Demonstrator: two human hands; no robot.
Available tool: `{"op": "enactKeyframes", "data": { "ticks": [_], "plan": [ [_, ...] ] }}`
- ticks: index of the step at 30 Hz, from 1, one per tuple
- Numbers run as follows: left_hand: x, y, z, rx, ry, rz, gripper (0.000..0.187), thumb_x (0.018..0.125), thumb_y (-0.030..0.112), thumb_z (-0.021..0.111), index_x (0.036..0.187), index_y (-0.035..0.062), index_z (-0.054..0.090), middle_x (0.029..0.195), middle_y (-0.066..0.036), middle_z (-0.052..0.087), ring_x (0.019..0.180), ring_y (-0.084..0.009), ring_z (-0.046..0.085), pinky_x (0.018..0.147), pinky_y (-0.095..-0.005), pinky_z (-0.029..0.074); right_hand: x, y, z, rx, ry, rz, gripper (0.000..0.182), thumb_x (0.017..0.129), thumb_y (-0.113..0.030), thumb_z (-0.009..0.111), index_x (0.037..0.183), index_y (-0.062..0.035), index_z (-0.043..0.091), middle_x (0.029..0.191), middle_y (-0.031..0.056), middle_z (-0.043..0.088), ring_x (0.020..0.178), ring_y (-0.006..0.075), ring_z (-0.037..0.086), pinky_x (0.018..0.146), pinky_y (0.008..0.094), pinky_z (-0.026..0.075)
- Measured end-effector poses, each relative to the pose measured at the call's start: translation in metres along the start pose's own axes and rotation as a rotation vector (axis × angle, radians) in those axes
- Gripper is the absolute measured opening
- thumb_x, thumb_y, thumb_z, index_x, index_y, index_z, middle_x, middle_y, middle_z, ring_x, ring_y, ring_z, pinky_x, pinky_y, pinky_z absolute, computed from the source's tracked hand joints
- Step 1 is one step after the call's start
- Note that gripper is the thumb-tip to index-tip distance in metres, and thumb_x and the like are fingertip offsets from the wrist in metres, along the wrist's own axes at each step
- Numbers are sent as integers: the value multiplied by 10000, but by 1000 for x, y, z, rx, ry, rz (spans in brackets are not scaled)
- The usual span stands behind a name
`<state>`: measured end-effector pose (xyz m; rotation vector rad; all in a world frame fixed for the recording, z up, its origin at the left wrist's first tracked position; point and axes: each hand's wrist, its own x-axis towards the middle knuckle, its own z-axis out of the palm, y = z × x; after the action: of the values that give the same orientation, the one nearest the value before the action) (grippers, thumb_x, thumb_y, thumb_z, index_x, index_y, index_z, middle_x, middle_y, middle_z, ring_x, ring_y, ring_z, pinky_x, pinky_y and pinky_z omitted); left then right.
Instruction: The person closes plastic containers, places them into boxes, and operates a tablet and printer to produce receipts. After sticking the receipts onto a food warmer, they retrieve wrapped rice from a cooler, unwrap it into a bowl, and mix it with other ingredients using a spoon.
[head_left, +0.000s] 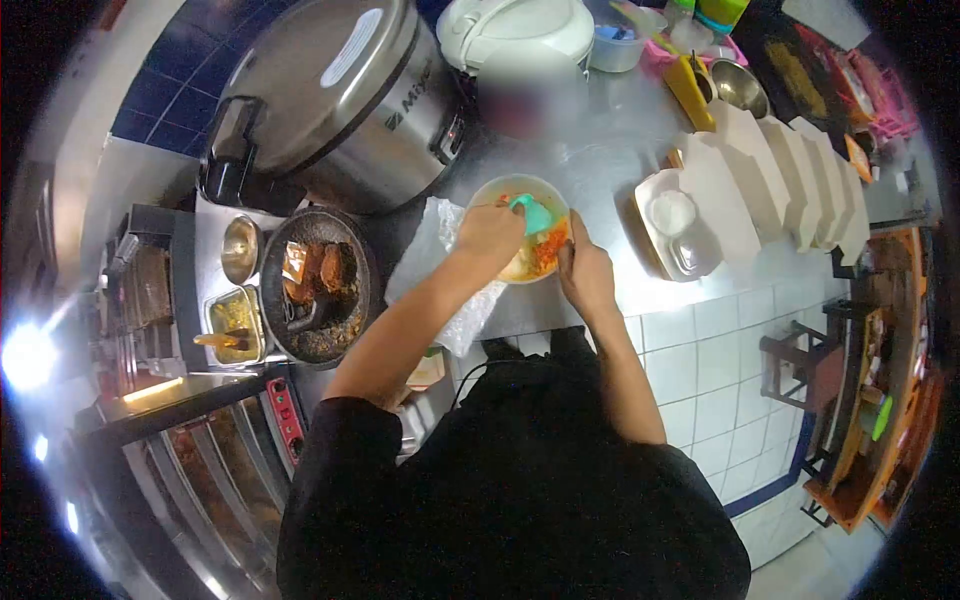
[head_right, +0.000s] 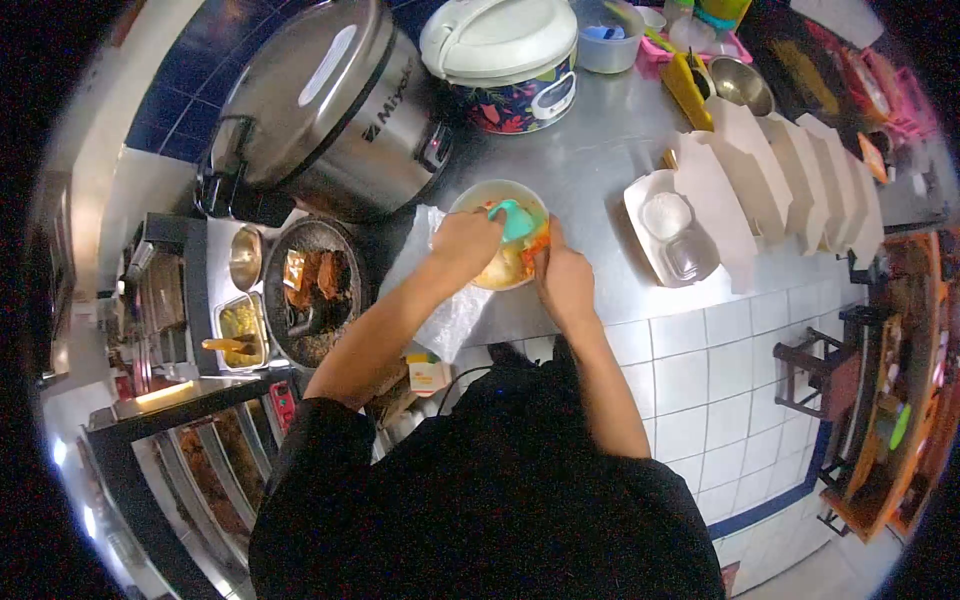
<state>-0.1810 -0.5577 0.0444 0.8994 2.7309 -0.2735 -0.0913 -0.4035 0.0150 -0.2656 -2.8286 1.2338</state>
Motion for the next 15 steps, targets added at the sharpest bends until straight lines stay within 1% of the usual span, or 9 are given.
{"op": "enactKeyframes", "data": {
  "ticks": [1,3,4,6,7,9,11,13,15],
  "plan": [
    [5,-5,3,21,-16,-4,350,886,113,533,1229,79,597,970,-130,675,842,-315,697,678,-419,564,2,1,-9,44,-12,6,541,899,-151,564,1395,15,427,786,270,649,719,429,649,657,489,521],
    [-2,-13,-12,-40,50,264,321,906,162,539,1216,149,623,957,-105,675,837,-305,696,672,-408,562,3,10,-6,75,23,-18,526,895,-142,569,1383,10,447,815,264,655,718,420,652,652,478,525],
    [-2,-10,-18,-36,38,249,321,906,162,539,1216,149,623,957,-105,675,837,-305,696,672,-408,562,5,13,-4,83,72,-46,511,891,-133,575,1370,6,468,844,258,662,718,411,654,647,468,528],
    [-6,-5,-26,48,29,348,318,891,218,562,1200,216,638,922,-86,678,832,-281,697,657,-405,559,7,20,0,84,119,-64,490,898,-132,569,1366,-14,484,847,254,663,724,407,656,652,471,523],
    [-11,-4,-29,43,19,334,318,891,218,562,1200,216,638,922,-86,678,832,-281,697,657,-405,559,7,23,1,73,182,-79,470,906,-131,563,1361,-33,500,851,250,664,731,403,658,658,475,519],
    [-21,-4,-38,204,-5,459,294,862,259,589,1129,177,679,858,-86,674,818,-254,699,655,-419,557,8,23,-1,24,168,-72,475,898,-135,573,1361,-52,505,887,223,672,729,385,665,645,461,529],
    [-31,-7,-50,273,-20,436,274,866,254,589,1098,148,690,832,-86,672,825,-255,699,664,-430,555,8,18,-4,-35,169,-57,481,890,-138,584,1361,-71,510,923,196,680,727,367,671,632,448,540],
    [-36,-1,-66,334,-24,414,259,871,249,590,1066,120,702,805,-86,669,832,-257,700,673,-440,554,9,11,-7,-45,152,-12,435,902,-103,578,1333,-58,547,914,191,687,765,364,671,676,426,532],
    [-35,11,-79,153,-33,49,235,854,241,621,948,53,726,847,-113,693,841,-307,702,710,-433,554,11,15,-2,-54,181,-16,430,904,-108,578,1330,-61,551,902,189,685,763,364,671,672,426,531]
  ]
}}
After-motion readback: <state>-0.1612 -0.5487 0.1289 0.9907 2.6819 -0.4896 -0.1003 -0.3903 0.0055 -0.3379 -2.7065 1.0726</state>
